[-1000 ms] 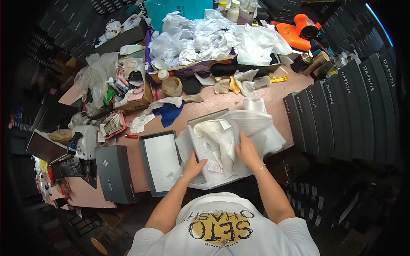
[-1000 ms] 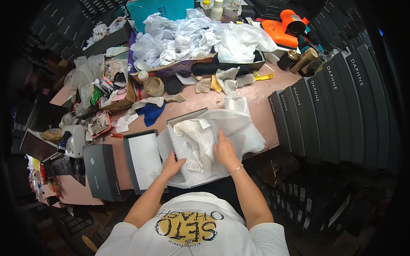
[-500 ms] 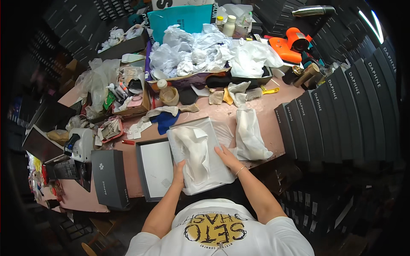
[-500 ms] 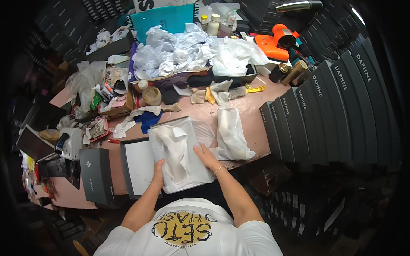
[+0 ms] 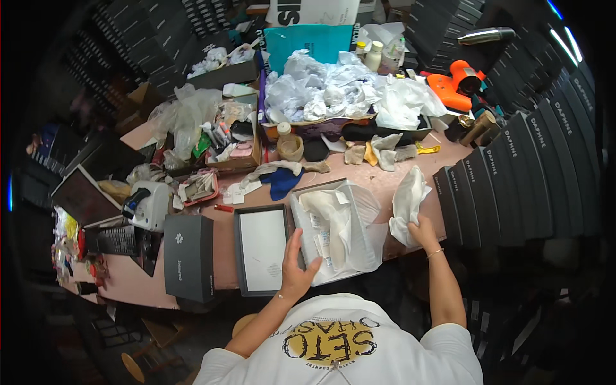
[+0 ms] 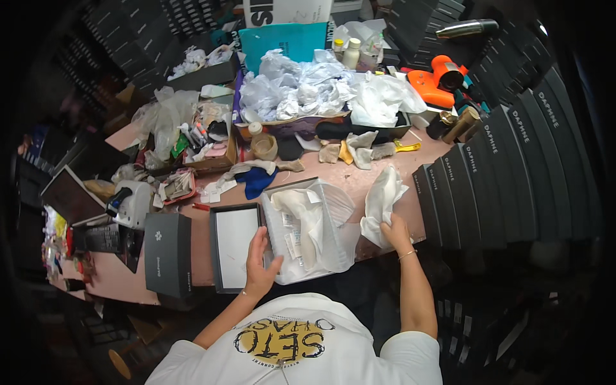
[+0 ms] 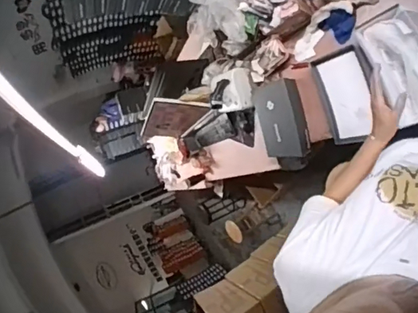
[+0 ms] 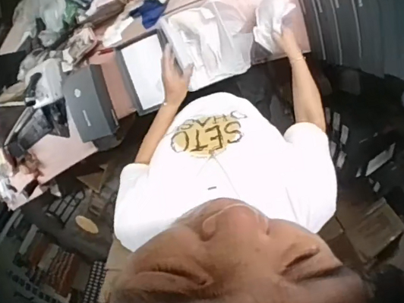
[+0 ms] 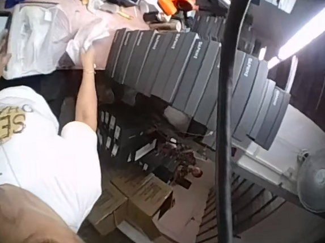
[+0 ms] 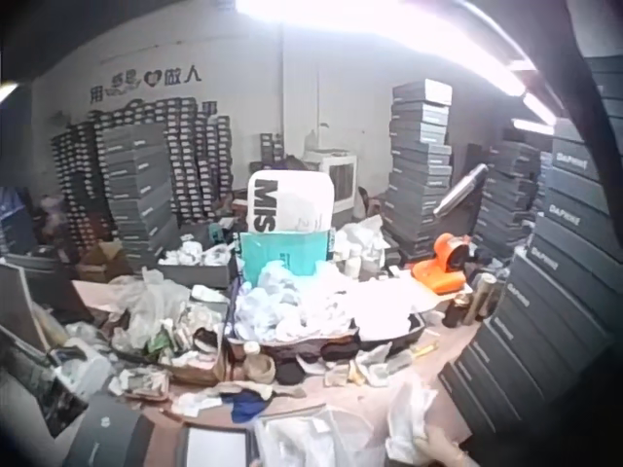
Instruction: Packing cream-colored high-heeled shoes into boxes with protective paper.
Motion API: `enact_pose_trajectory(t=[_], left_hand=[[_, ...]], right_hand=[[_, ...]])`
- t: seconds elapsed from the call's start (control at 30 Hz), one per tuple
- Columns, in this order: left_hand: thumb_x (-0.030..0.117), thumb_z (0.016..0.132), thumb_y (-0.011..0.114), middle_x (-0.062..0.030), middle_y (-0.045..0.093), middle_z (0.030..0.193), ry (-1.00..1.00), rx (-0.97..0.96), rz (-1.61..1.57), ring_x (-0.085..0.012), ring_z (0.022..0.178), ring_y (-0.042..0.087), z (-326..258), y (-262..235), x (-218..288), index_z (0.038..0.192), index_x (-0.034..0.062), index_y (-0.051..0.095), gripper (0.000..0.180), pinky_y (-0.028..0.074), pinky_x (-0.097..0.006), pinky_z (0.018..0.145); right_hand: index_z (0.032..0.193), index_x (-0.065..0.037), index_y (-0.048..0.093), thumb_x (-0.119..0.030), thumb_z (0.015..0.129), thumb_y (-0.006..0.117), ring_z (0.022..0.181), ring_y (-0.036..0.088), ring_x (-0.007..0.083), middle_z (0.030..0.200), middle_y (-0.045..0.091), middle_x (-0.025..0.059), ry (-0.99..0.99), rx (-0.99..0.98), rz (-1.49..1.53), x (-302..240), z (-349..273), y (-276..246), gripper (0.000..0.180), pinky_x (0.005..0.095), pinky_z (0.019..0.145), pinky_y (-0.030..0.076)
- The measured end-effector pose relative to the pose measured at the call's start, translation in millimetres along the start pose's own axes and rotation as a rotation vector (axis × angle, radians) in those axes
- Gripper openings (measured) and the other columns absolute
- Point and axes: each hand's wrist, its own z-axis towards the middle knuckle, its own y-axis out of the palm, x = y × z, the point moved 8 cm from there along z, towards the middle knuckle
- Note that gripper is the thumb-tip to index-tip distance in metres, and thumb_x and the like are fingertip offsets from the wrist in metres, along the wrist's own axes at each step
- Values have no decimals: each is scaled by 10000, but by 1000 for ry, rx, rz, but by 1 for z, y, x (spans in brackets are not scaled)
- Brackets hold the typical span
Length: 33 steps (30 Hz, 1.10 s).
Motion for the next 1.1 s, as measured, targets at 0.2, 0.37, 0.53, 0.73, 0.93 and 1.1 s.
enact_pose_trajectory(t=[0.2, 0.37, 0.53, 0.73, 0.93, 1.1], left_hand=[[215, 815, 691, -193, 313, 1403, -7, -156, -514, -273, 1285, 347, 19, 86, 31, 1408, -18, 202, 804, 319, -347, 1040], [229, 900, 579, -106, 592, 1104, -392, 69, -817, -206, 980, 601, 16, 36, -56, 1211, 11, 481, 392, 509, -350, 831], [264, 938, 499, -137, 577, 1152, -571, -23, -1216, -240, 1009, 603, -12, 21, -54, 1230, 16, 464, 384, 501, -385, 876], [332, 960, 448, -100, 543, 1214, -539, 57, -1292, -174, 1057, 563, -17, -6, -117, 1284, 70, 458, 416, 487, -316, 869], [363, 917, 532, -99, 585, 1169, -745, -262, -970, -178, 1024, 591, -31, -45, -94, 1247, 56, 501, 452, 497, -338, 857], [353, 938, 497, -100, 537, 1247, -657, 145, -940, -225, 1108, 544, -27, -87, -147, 1258, 52, 482, 440, 427, -389, 961]], right_hand=[[1141, 27, 519, -151, 835, 576, 934, 584, 248, 1029, 595, 204, -114, 11, 526, -180, -85, 16, 359, 368, 798, 463], [1375, -47, 337, -57, 756, 699, 1242, 398, 362, 1318, 421, 221, -526, 292, 184, -255, -104, -41, 717, 406, 1011, 349], [1221, -126, 543, -159, 678, 745, 1287, 338, 375, 1349, 439, 105, -897, 77, -175, -306, -79, -10, 580, 570, 1029, 220], [1139, -61, 569, -139, 743, 677, 1249, 400, 341, 1247, 518, 132, -907, -350, 180, -338, -167, 111, 419, 554, 1003, 317], [1235, -93, 470, -271, 671, 757, 959, 584, 343, 1068, 577, 169, -850, -208, -326, -330, -105, 37, 658, 431, 817, 461], [1249, -76, 455, -360, 712, 725, 802, 631, 347, 898, 616, 179, -575, -331, -226, -273, -96, 67, 665, 406, 664, 505]])
